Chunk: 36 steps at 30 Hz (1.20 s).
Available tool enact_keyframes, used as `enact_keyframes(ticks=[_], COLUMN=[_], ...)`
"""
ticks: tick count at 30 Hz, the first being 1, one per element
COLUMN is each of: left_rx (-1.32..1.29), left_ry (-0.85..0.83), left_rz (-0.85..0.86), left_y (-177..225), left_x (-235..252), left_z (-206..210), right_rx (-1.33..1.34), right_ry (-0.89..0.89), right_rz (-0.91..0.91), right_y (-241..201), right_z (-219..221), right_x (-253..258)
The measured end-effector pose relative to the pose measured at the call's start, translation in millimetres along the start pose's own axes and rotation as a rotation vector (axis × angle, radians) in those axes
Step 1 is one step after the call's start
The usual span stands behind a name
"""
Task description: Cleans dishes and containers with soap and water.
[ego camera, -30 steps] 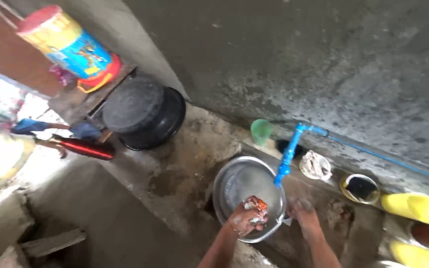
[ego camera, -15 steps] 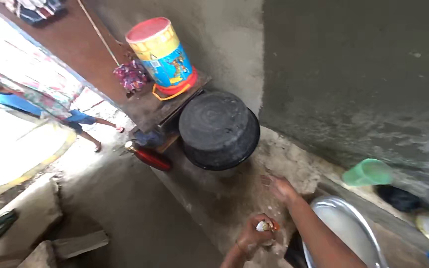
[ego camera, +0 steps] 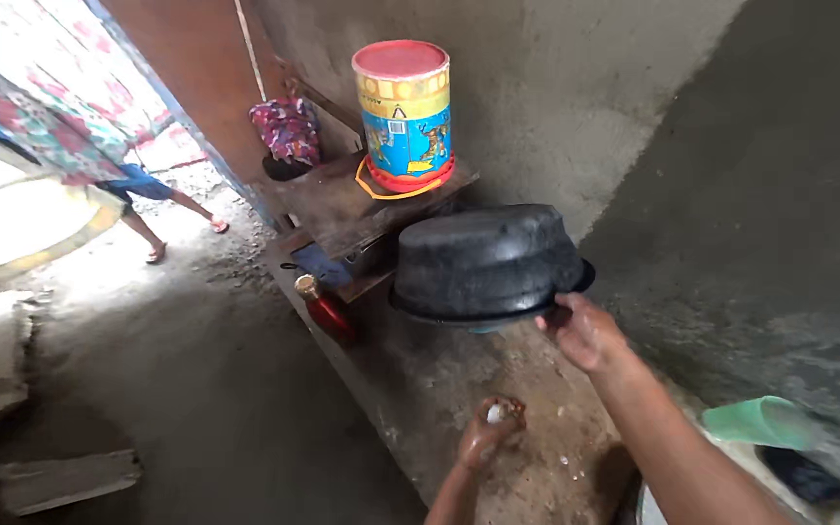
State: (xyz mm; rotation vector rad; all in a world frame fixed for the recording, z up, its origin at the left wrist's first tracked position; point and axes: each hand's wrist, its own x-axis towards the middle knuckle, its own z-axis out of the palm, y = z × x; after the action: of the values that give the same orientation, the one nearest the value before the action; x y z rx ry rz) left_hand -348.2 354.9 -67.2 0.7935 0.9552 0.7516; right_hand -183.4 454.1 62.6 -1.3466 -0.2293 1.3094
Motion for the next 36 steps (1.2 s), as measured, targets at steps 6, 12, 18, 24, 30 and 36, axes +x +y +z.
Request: enact_keyframes(ticks=[6, 12, 18, 24, 30, 36], left_rx=[-0.200, 0.270, 0.388, -0.235, -0.046, 0.093], left_ry=[0.312, 0.313, 0.299, 0.351, 0.343, 0.174], left_rz=[0.194, 0.134, 0.477, 0.158, -0.074, -0.318], left_y=[110, 137, 79, 11, -42, -121], left_x=[95, 148, 106, 65, 83, 17], left_z=[46, 32, 24, 43, 33, 83], right_rx=[0.083, 0.122, 0.184, 0.233, 0.102, 0.170], right_ry=[-0.033, -0.001, -0.024, -0.080, -0.044, -0.011], right_rz=[-0.009, 0.030, 0.051, 0.080, 0.183, 0.183], right_y=[-46, -38, -31, 32, 109, 134], right_z=[50, 42, 15, -47, -91, -191], right_x=[-1, 4, 15, 11, 22, -39])
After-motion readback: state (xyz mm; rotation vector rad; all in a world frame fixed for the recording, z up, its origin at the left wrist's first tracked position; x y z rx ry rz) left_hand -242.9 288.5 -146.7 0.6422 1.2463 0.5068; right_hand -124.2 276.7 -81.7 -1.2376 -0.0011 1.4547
